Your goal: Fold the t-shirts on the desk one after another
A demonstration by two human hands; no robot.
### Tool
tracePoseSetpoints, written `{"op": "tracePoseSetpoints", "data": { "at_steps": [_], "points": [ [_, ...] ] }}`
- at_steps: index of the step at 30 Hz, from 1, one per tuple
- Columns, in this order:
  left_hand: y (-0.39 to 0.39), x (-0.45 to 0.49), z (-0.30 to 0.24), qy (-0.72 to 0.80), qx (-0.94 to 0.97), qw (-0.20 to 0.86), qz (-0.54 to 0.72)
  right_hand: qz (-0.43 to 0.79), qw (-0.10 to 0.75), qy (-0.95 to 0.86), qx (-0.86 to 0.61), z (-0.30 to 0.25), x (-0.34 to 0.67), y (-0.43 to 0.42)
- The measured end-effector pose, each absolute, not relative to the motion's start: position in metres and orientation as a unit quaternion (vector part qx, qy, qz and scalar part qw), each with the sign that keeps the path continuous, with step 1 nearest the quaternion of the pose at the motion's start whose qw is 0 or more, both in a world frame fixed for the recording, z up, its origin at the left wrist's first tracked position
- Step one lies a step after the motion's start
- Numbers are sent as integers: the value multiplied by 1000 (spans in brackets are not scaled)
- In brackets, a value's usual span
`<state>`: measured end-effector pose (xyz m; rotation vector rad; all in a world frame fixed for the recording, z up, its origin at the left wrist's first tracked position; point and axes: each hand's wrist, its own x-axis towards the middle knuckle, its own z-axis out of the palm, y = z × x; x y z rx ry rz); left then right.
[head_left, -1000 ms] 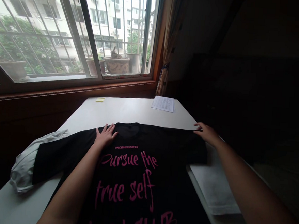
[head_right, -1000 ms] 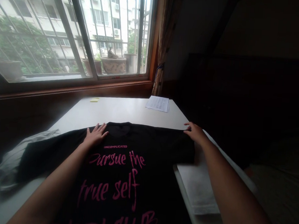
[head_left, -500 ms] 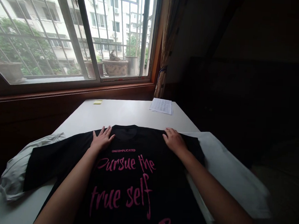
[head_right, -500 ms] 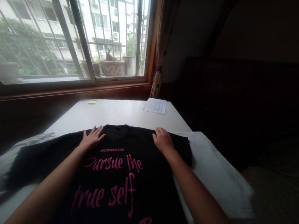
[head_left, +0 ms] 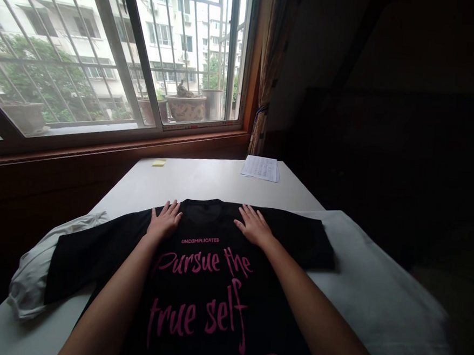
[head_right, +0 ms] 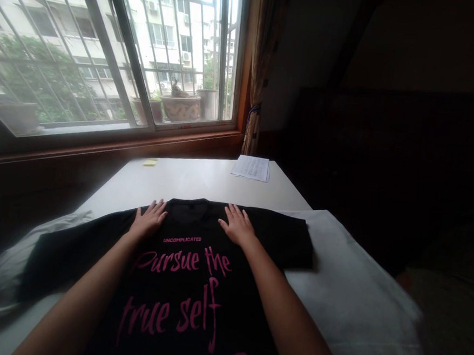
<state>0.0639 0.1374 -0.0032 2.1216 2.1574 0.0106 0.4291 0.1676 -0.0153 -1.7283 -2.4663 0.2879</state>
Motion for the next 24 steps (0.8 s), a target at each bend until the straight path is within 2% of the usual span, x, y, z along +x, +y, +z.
{"op": "tracePoseSetpoints", "data": {
  "at_steps": [15, 24],
  "points": [
    [138, 57, -8, 738, 673, 32, 39, 80, 35, -814, -574, -16, 431, 170],
    [115, 3, -8, 695, 718, 29, 14, 73, 33, -815, -574, -18, 431, 172]
  ]
}}
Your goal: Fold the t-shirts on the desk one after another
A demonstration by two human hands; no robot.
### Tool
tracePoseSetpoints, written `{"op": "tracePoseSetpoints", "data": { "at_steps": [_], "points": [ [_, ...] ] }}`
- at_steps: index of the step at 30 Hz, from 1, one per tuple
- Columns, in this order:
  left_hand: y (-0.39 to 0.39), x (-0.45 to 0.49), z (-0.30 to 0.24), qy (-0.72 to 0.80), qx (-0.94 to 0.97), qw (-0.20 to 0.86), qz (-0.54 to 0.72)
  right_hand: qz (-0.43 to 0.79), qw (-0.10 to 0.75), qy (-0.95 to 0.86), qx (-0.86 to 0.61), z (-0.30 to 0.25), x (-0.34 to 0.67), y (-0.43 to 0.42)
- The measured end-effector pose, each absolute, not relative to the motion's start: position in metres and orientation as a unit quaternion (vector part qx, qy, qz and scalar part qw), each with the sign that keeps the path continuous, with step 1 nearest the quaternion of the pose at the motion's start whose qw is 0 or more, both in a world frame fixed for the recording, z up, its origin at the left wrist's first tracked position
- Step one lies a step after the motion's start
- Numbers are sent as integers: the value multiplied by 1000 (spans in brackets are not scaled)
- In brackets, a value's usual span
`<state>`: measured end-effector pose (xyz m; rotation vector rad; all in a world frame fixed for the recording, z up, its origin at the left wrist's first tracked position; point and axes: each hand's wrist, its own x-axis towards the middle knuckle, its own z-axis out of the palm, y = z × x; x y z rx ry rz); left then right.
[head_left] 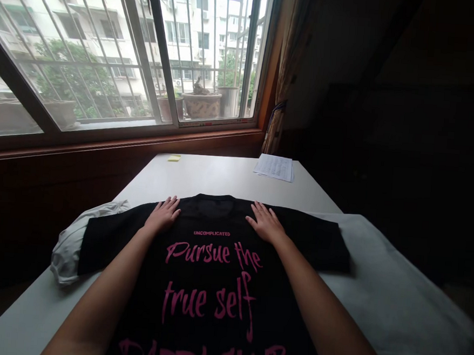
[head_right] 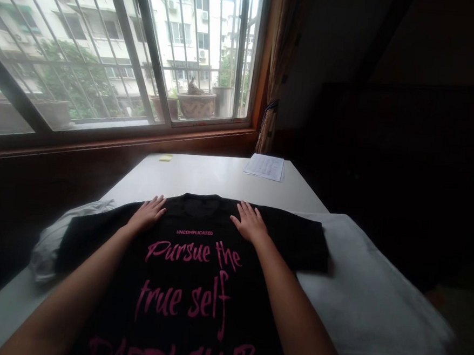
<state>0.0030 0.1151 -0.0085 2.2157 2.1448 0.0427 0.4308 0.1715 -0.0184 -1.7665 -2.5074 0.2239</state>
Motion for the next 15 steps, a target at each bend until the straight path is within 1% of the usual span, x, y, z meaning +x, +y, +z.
{"op": "tracePoseSetpoints", "data": {
  "at_steps": [15],
  "points": [
    [110, -1, -6, 700, 714, 27, -2, 62, 34, -816, -573, -19, 431, 172]
  ]
}}
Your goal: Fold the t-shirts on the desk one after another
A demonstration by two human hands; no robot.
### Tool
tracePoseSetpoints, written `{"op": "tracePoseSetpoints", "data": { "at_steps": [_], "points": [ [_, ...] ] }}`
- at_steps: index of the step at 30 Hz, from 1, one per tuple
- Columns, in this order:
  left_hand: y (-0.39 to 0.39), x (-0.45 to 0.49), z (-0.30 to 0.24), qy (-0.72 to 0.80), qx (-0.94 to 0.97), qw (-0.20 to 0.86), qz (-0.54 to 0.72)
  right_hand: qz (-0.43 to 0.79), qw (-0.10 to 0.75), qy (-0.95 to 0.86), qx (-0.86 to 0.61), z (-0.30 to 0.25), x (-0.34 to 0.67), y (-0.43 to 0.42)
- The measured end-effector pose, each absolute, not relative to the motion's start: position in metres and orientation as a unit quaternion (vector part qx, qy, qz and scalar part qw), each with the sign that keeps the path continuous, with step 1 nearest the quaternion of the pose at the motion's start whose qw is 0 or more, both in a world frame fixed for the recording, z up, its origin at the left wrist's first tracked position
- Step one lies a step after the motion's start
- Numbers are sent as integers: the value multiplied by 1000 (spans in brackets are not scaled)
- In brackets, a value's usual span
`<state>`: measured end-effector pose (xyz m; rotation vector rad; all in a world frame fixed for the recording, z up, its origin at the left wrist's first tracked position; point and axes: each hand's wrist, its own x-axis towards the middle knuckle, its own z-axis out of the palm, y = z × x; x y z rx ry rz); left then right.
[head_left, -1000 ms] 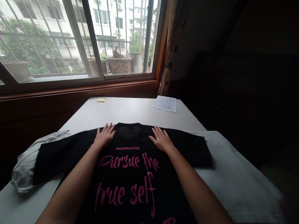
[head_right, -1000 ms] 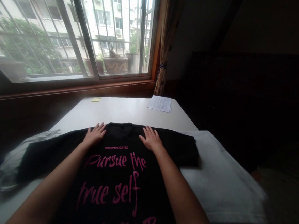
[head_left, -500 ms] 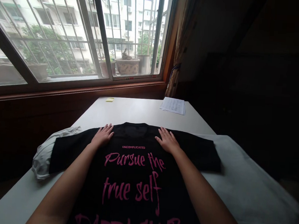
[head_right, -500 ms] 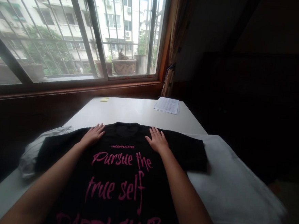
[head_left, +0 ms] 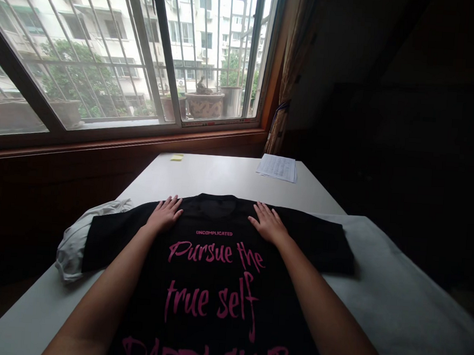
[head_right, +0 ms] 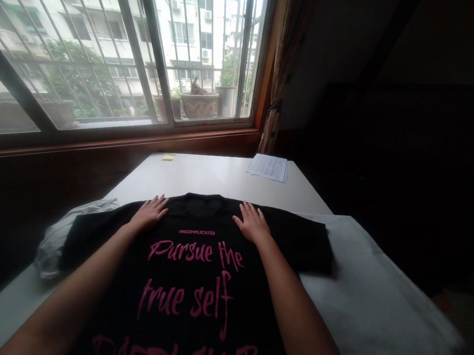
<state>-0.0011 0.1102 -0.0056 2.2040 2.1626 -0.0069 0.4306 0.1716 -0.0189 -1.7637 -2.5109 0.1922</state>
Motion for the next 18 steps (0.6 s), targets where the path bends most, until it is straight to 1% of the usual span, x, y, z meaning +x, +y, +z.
{"op": "tracePoseSetpoints", "data": {
  "at_steps": [6, 10, 18],
  "points": [
    [111, 40, -3, 694, 720, -1, 20, 58, 30, -815, -576, -18, 429, 171],
    [113, 72, -10, 679, 733, 2, 37, 56, 30, -814, -577, -17, 429, 170],
    [110, 79, -13, 698, 715, 7, 37, 61, 12, -801, -596, -8, 418, 168]
  ]
}}
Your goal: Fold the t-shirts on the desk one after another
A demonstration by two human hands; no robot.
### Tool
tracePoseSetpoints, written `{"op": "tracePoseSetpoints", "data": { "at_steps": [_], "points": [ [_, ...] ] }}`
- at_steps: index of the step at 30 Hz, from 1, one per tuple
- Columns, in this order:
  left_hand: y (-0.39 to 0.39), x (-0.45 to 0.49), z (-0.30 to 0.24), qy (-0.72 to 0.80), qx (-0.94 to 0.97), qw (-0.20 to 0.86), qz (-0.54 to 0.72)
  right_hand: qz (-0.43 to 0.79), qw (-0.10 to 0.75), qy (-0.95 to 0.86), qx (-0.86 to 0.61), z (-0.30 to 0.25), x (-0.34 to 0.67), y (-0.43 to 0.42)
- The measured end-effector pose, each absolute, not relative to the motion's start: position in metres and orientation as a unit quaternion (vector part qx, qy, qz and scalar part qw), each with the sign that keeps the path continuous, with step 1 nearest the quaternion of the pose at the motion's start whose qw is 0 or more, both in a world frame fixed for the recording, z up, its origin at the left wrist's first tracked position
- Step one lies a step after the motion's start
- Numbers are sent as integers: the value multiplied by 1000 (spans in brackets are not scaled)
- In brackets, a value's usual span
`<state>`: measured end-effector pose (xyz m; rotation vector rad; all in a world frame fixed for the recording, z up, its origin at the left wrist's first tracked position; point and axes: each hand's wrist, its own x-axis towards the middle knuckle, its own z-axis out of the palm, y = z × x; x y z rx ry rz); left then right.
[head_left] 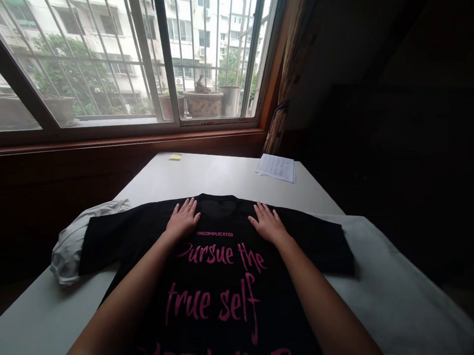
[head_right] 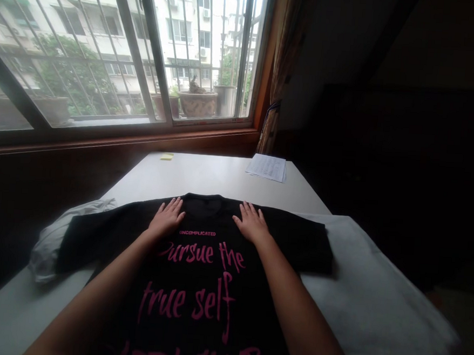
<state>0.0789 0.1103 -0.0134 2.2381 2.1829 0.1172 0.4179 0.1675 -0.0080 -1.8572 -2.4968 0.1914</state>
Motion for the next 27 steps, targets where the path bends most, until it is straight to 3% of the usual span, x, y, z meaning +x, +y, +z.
{"op": "tracePoseSetpoints", "data": {
  "at_steps": [10, 27],
  "points": [
    [112, 78, -17, 718, 693, 20, 63, 78, 64, -802, -589, -17, 343, 149],
    [97, 48, -13, 723, 688, 17, 54, 58, 49, -797, -599, -20, 402, 154]
  ]
}}
